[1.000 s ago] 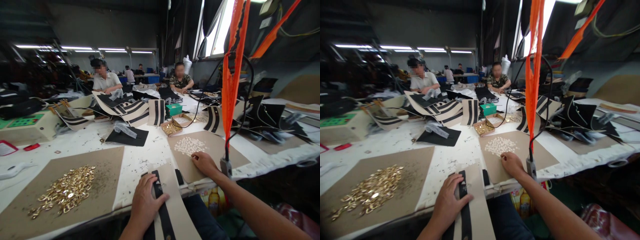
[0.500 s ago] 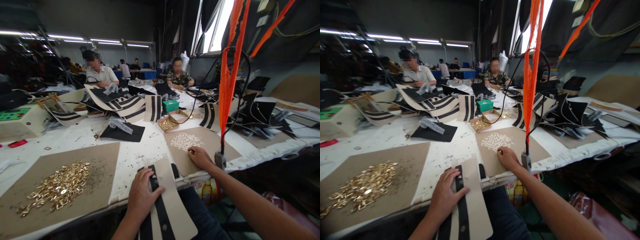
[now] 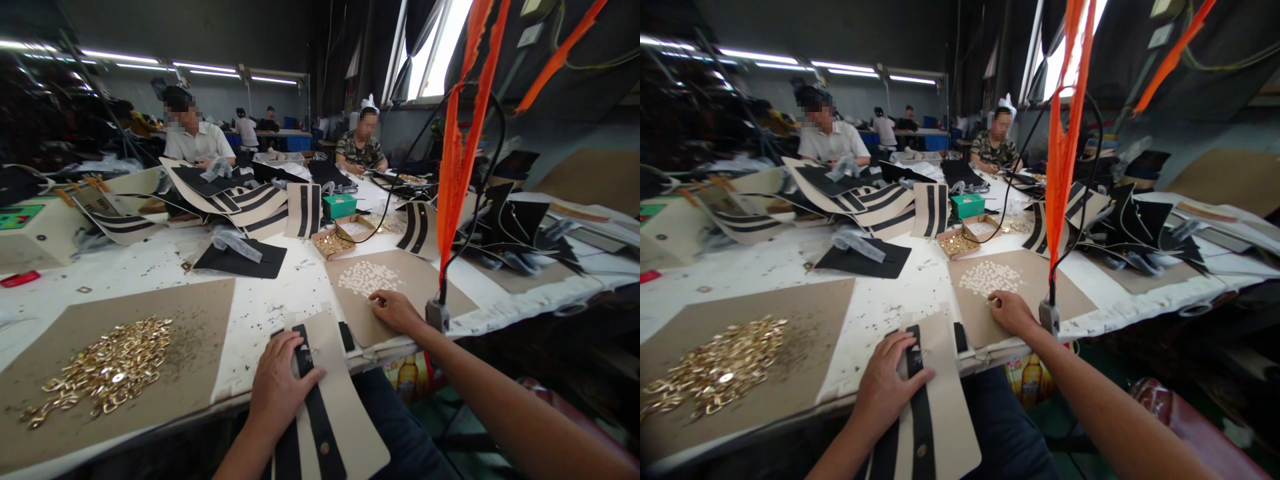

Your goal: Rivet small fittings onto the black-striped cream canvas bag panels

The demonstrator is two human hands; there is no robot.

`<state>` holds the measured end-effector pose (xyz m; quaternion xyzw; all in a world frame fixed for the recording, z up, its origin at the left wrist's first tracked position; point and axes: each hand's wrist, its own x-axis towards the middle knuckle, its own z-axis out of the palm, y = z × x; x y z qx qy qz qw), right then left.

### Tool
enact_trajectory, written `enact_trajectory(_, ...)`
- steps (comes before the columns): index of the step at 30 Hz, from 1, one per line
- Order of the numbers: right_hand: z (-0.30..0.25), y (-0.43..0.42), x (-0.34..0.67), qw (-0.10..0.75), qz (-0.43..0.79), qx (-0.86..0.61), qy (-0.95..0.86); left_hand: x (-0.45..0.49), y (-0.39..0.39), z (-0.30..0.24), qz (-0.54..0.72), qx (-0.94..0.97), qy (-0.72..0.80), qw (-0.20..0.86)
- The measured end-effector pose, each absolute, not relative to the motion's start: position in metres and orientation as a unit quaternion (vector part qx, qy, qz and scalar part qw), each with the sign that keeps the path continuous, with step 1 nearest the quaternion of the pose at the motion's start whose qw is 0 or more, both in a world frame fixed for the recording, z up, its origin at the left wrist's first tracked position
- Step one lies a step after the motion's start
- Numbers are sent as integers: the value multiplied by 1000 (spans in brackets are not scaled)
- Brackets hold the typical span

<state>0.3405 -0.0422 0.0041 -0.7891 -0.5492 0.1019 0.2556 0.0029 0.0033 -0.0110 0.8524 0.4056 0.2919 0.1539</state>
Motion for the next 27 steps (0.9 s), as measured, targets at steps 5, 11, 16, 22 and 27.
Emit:
enact_trajectory(5,0,-39,342,257,100,-785,-555,4,3,-10,294,850,407,157)
enact_trajectory(11,3,-40,341,268,105,-783,-552,4,3,-10,296,850,406,158)
enact_trajectory(16,13,-43,346,283,120,-794,-524,4,2,-8,299,849,406,159)
enact_trajectory(22,9,-42,350,246,147,-808,-514,4,3,-9,301,847,405,169)
enact_trajectory(27,4,-35,347,210,146,-815,-519,2,-2,-5,296,833,424,196)
